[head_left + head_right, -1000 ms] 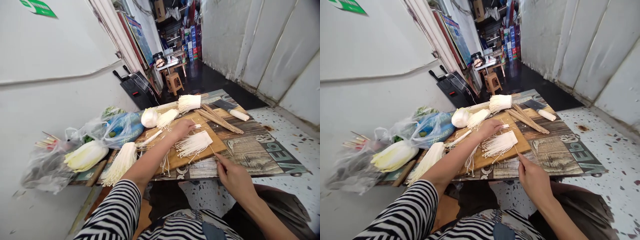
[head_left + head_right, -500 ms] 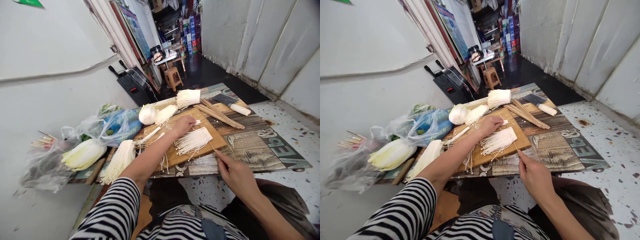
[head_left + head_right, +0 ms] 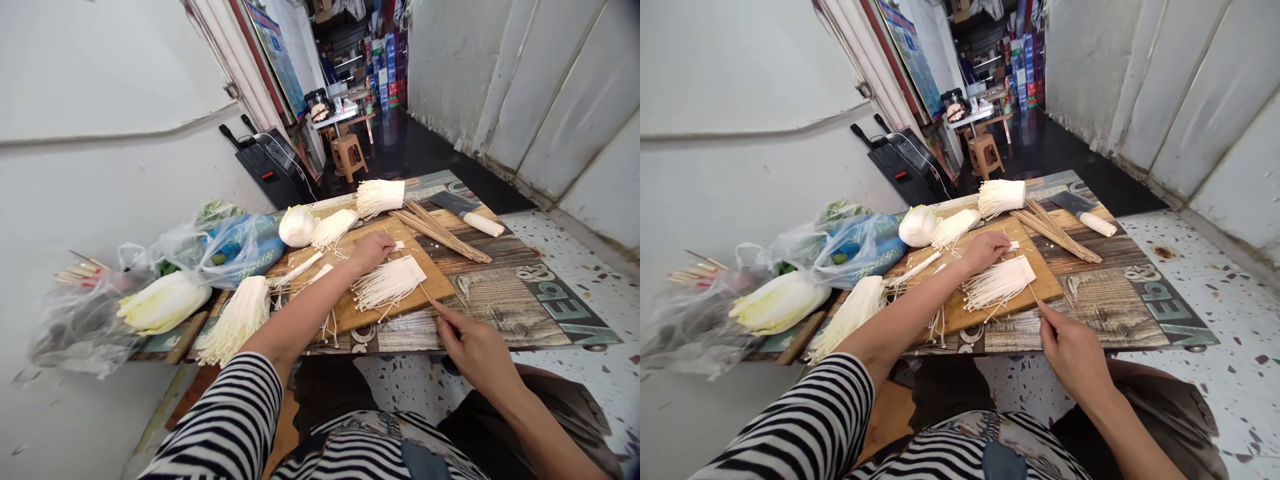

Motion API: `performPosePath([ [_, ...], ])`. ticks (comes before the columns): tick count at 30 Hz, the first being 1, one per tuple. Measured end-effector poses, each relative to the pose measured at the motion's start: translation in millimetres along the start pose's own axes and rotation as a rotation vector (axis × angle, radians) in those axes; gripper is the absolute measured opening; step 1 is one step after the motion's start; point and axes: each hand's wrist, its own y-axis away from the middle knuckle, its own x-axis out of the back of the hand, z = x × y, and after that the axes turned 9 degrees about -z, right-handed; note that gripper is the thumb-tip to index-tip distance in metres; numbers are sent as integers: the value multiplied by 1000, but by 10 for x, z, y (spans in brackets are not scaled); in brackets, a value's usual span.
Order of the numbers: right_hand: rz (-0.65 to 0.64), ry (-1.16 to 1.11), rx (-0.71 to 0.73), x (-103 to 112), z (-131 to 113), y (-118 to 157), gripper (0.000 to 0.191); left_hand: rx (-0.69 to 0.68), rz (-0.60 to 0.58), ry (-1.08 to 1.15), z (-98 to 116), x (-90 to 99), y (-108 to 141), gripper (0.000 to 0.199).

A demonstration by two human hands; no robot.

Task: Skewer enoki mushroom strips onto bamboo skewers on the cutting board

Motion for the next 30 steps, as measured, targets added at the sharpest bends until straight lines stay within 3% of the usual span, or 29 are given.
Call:
performPosePath([
  [23, -105, -18, -115, 104, -104, -86, 48, 2, -11, -35, -11, -40, 8, 17],
  [30, -79, 13, -101, 89, -112, -98, 46, 12, -6, -42, -10, -36, 11, 17],
])
